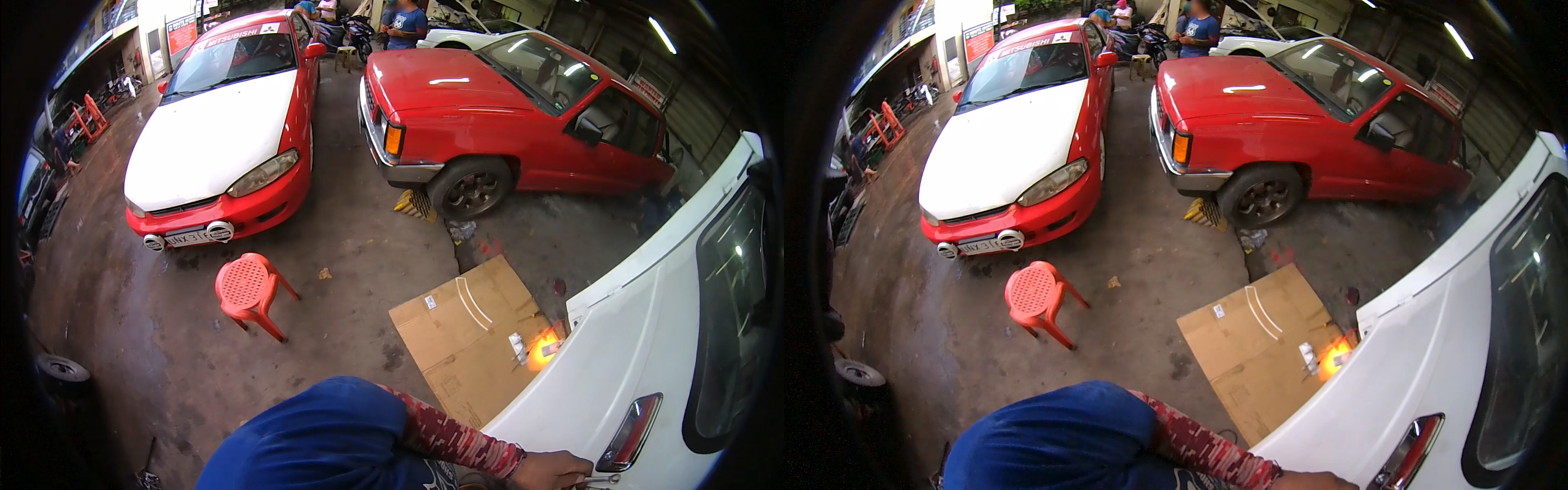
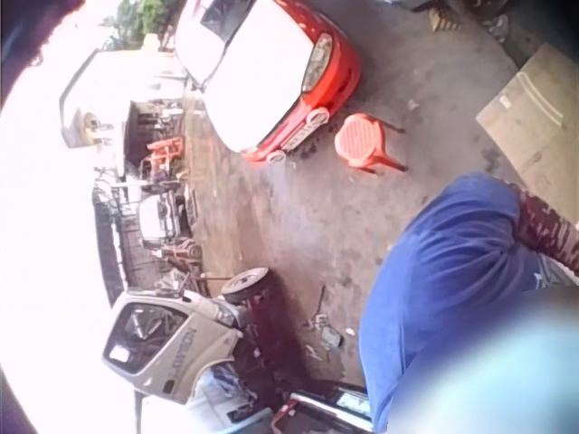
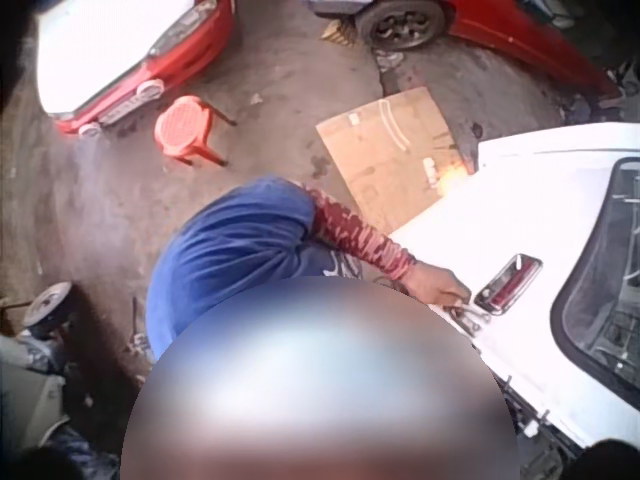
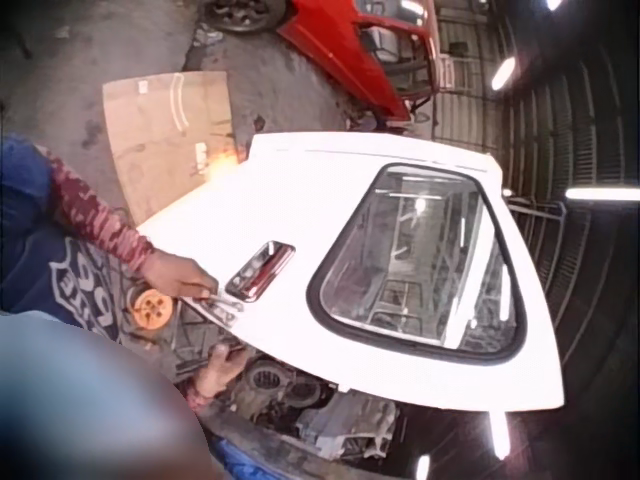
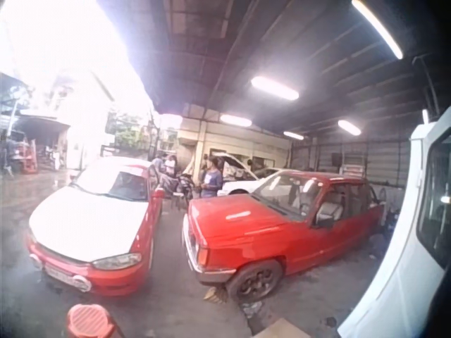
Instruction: The person uses a wrench to tighten bolts on the hinge of a white car door. The person repeatedly adjusts the wrench and turns the bolts to secure the door hinge.
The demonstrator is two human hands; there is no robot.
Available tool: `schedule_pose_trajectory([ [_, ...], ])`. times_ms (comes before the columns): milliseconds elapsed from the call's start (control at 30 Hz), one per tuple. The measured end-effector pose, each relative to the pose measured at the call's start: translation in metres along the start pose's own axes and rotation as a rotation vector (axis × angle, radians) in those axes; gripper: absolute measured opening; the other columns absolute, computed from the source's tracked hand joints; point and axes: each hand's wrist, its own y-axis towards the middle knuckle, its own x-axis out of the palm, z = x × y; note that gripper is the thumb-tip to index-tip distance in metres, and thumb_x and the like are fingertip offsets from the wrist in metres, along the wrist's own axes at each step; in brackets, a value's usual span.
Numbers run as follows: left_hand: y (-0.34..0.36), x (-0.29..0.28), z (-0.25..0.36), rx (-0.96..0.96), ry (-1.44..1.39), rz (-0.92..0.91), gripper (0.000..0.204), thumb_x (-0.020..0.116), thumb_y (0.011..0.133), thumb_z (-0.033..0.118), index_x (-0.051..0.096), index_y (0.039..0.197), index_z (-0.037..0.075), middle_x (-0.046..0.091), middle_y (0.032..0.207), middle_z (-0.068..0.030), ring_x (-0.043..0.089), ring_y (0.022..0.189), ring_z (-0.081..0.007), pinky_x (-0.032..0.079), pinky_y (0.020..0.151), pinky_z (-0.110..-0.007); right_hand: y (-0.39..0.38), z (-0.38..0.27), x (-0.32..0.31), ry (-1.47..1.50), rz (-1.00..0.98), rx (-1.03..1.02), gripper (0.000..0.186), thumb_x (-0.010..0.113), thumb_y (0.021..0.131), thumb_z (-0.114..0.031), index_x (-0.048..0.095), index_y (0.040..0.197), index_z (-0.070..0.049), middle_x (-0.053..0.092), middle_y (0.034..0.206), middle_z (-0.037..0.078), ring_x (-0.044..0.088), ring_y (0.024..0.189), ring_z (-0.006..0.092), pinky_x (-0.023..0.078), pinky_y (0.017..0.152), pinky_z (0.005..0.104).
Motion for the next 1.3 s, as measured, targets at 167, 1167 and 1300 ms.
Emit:
schedule_pose_trajectory([
  [167,-0.003,-0.005,0.013,-0.174,-0.093,-0.089,0.025,0.043,0.103,0.021,0.059,0.099,0.003,0.063,0.081,-0.0093,0.061,0.076,-0.0201,0.049,0.071,-0.035,0.007,0.028,0.022,-0.076,0.191,-0.163,0.070,0.067,0.092,-0.044,0.048,0.128,0.012,0.057,0.117,0.032,0.055,0.106,0.0350,0.042,0.097,0.0418],
  [1167,0.017,-0.038,-0.036,-0.209,-0.212,-0.162,0.026,0.048,0.104,0.018,0.058,0.104,-0.006,0.057,0.074,-0.0082,0.057,0.065,-0.0160,0.046,0.060,-0.029,0.008,0.018,0.056,0.287,0.333,0.211,0.084,0.083,0.078,-0.040,0.041,0.133,0.007,0.052,0.127,0.016,0.050,0.118,0.0247,0.037,0.104,0.0396],
  [1300,0.025,-0.046,-0.037,-0.102,-0.137,-0.229,0.022,0.052,0.101,0.017,0.058,0.101,-0.005,0.059,0.085,-0.0139,0.060,0.076,-0.0254,0.047,0.068,-0.034,0.006,0.012,0.063,0.381,0.352,0.222,0.084,0.084,0.077,-0.038,0.040,0.134,0.006,0.052,0.128,0.016,0.052,0.116,0.0240,0.040,0.101,0.0384],
])
